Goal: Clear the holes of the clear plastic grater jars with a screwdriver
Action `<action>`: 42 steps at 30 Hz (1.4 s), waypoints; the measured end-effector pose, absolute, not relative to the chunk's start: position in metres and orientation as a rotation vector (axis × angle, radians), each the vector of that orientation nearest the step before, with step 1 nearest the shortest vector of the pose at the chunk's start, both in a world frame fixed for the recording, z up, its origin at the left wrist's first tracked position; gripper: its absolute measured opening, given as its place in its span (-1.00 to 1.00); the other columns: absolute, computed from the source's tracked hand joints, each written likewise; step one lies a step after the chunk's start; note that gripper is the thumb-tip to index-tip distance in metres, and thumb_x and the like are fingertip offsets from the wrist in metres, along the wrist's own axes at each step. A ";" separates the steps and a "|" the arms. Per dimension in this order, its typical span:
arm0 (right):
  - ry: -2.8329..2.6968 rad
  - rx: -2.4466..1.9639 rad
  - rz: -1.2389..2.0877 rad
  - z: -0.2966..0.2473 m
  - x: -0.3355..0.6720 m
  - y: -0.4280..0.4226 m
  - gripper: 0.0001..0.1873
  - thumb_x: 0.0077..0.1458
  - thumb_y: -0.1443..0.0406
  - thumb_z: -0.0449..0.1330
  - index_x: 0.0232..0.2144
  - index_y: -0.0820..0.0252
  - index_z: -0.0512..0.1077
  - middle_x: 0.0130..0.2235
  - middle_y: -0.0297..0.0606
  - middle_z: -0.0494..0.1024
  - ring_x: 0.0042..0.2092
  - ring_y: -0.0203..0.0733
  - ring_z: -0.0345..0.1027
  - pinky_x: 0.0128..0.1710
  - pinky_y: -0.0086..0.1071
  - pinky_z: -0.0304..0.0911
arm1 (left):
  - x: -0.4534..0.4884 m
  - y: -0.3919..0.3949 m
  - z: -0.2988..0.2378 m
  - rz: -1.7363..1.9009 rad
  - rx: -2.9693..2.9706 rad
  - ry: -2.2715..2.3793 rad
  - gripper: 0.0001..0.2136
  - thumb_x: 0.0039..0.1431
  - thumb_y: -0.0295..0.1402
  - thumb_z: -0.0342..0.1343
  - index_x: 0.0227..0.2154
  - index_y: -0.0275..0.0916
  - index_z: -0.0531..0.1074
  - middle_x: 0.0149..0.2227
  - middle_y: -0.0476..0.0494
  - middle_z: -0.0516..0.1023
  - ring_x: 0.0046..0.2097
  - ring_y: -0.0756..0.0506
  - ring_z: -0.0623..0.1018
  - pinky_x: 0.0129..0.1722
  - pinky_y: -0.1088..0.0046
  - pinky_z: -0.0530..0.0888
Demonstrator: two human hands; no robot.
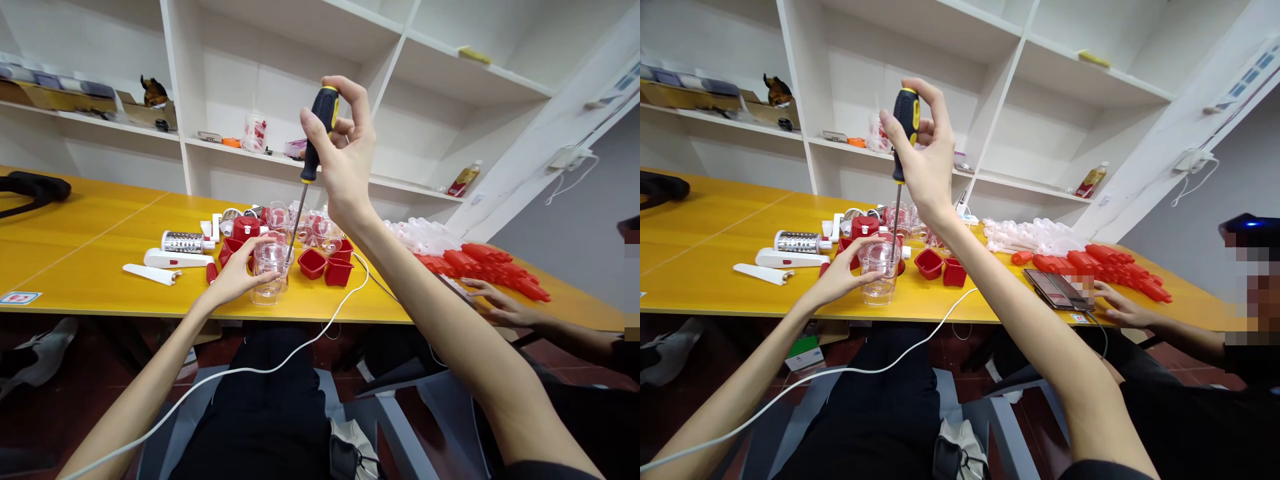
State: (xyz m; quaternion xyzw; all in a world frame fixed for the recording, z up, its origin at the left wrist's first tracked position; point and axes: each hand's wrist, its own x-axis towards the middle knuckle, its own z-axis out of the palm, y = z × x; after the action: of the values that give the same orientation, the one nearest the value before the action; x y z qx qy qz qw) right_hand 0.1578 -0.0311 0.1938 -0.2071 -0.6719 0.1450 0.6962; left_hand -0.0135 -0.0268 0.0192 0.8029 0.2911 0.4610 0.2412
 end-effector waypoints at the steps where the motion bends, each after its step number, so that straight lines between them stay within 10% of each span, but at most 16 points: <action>1: -1.498 -0.470 0.304 0.194 0.158 -0.032 -0.57 -0.06 0.06 0.36 -0.14 -0.13 0.34 -0.42 -0.45 0.41 -0.39 -0.24 0.41 -0.29 -0.29 0.41 | -0.013 -0.027 0.019 1.262 2.198 0.800 -0.45 0.13 -0.12 0.28 0.16 -0.08 0.29 0.27 -0.14 0.37 0.33 -0.23 0.33 0.36 0.12 0.20; 8: -1.527 -0.491 0.376 0.194 0.157 -0.028 -0.59 0.06 0.01 0.13 -0.02 -0.20 0.23 -0.37 -0.48 0.48 -0.34 -0.28 0.43 -0.33 -0.35 0.37 | -0.013 -0.026 0.019 1.257 2.200 0.809 -0.44 0.13 -0.12 0.27 0.16 -0.06 0.29 0.28 -0.13 0.35 0.34 -0.23 0.32 0.36 0.13 0.19; 15: -1.498 -0.471 0.265 0.193 0.159 -0.030 -0.54 -0.09 0.02 0.40 -0.15 -0.17 0.35 -0.42 -0.48 0.44 -0.39 -0.25 0.39 -0.30 -0.28 0.41 | -0.013 -0.026 0.019 1.255 2.200 0.803 -0.44 0.13 -0.10 0.27 0.17 -0.07 0.28 0.29 -0.15 0.35 0.34 -0.24 0.31 0.36 0.10 0.20; 36: -1.486 -0.486 0.364 0.194 0.159 -0.028 -0.66 0.02 0.10 0.11 -0.09 -0.24 0.27 -0.44 -0.50 0.43 -0.39 -0.25 0.33 -0.35 -0.32 0.35 | -0.013 -0.025 0.019 1.256 2.215 0.800 -0.44 0.14 -0.09 0.25 0.17 -0.07 0.29 0.28 -0.15 0.35 0.34 -0.24 0.31 0.36 0.07 0.20; 42: -1.558 -0.483 0.313 0.192 0.159 -0.034 -0.58 0.00 0.09 0.31 -0.09 -0.21 0.28 -0.27 -0.48 0.49 -0.29 -0.26 0.46 -0.24 -0.30 0.45 | -0.012 -0.026 0.019 1.255 2.217 0.812 -0.44 0.14 -0.07 0.25 0.16 -0.07 0.29 0.28 -0.16 0.36 0.34 -0.24 0.32 0.36 0.07 0.20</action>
State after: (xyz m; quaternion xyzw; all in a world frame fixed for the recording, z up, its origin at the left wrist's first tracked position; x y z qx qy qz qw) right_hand 0.1586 -0.0343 0.1918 -0.2146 -0.6925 0.1389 0.6746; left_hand -0.0123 -0.0260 0.0190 0.8066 0.2954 0.4564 0.2318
